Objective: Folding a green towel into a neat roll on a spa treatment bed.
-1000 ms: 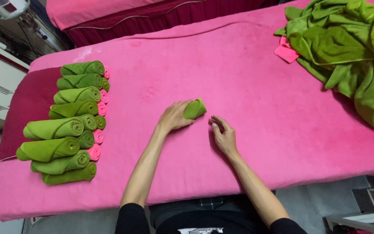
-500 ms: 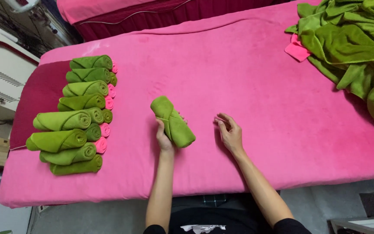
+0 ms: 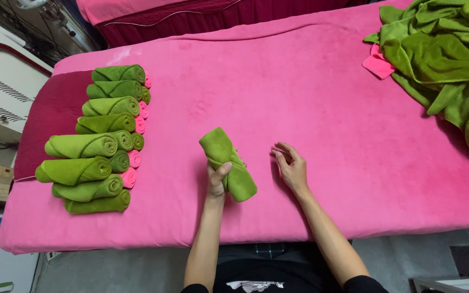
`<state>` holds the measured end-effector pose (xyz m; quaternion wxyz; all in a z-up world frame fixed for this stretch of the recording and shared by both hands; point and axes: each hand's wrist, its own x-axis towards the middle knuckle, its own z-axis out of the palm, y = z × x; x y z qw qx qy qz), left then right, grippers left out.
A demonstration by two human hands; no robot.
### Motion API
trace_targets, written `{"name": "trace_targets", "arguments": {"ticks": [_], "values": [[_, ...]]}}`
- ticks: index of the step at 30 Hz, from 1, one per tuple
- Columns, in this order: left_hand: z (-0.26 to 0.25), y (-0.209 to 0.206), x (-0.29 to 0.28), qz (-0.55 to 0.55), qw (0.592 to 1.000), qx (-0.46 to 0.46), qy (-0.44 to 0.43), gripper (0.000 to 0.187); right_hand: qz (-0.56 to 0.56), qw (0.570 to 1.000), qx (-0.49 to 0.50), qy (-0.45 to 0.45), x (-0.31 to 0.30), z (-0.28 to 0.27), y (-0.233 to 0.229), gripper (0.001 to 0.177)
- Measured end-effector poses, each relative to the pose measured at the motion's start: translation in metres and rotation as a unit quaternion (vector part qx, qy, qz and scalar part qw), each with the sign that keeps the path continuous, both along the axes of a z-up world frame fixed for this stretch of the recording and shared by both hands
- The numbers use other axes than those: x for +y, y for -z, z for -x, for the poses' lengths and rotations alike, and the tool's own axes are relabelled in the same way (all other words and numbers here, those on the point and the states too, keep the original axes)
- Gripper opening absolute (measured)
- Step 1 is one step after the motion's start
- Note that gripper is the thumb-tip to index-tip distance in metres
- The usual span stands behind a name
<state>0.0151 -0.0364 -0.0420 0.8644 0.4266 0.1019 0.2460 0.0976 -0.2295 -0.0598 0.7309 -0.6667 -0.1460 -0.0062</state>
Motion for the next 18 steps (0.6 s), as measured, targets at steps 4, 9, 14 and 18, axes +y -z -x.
{"name": "trace_targets", "arguments": {"ticks": [4,9,14,18], "values": [[-0.007,0.051,0.023,-0.129,0.991,0.012,-0.025,0.087,0.004,1.0,-0.001,-0.003,-0.001,-0.001,0.0,0.037],[0.027,0.006,0.036,-0.362,0.931,0.035,-0.015,0.101,0.01,1.0,-0.007,-0.003,-0.001,0.001,-0.002,0.037],[0.052,-0.048,0.047,-0.498,0.867,-0.02,0.0,0.143,0.012,1.0,-0.011,-0.009,-0.001,0.004,-0.005,0.034],[0.064,-0.102,0.095,-0.613,0.789,-0.029,0.002,0.132,0.018,1.0,-0.013,-0.014,-0.001,0.004,0.0,0.034]]}}
